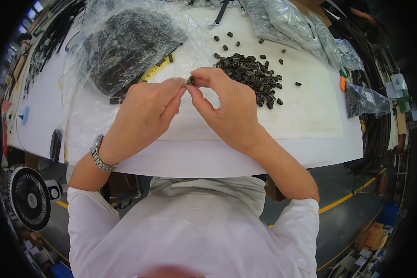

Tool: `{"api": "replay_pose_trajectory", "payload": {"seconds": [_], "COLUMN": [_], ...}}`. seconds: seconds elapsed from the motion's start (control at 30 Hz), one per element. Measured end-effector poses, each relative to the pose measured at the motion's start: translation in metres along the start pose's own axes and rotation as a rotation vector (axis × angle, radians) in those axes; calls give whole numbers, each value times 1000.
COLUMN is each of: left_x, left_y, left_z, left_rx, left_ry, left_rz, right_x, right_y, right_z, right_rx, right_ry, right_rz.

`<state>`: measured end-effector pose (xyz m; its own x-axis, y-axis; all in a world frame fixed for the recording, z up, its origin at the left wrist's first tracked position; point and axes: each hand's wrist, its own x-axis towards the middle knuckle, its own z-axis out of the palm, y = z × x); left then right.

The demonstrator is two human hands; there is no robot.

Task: Assembling small black hardware caps onto pins using tweezers.

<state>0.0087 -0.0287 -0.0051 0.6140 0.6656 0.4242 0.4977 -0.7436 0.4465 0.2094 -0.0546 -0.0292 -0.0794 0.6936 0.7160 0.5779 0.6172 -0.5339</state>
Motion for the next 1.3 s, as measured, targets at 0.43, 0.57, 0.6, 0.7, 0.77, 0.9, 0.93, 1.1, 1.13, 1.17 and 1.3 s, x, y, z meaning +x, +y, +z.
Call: {"api": "replay_pose_trajectory", "payload": {"seconds": [0.43,0.57,0.6,0.7,0.77,0.9,0.93,1.1,1.13,1.17,1.3], "left_x": [-1,0,0,-2,-1,3,5,12,13,12,13], "left_y": [1,0,0,-3,-5,-11,-14,-16,-16,-17,-16], "left_z": [-3,-3,-2,1,2,-5,-8,-25,-26,-27,-28], "left_rx": [32,16,19,44,67,-102,-168,-453,-548,-547,-818], "left_ry": [-13,-5,3,18,27,19,-30,-287,-348,-351,-395], "left_rz": [17,48,42,42,48,32,21,-144,-172,-173,-264], "right_x": [3,1,1,0,0,-1,1,12,16,18,10], "right_y": [4,3,3,3,3,-5,-7,-5,-1,2,19], "right_z": [0,-2,-1,0,0,-4,-8,-30,-34,-36,-31], "right_rx": [-115,-116,-115,-69,-85,53,219,674,797,920,1101], "right_ry": [9,-30,-30,-41,-54,-104,-177,-375,-443,-511,-541], "right_rz": [-206,-153,-154,-119,-111,76,221,551,603,654,707]}}
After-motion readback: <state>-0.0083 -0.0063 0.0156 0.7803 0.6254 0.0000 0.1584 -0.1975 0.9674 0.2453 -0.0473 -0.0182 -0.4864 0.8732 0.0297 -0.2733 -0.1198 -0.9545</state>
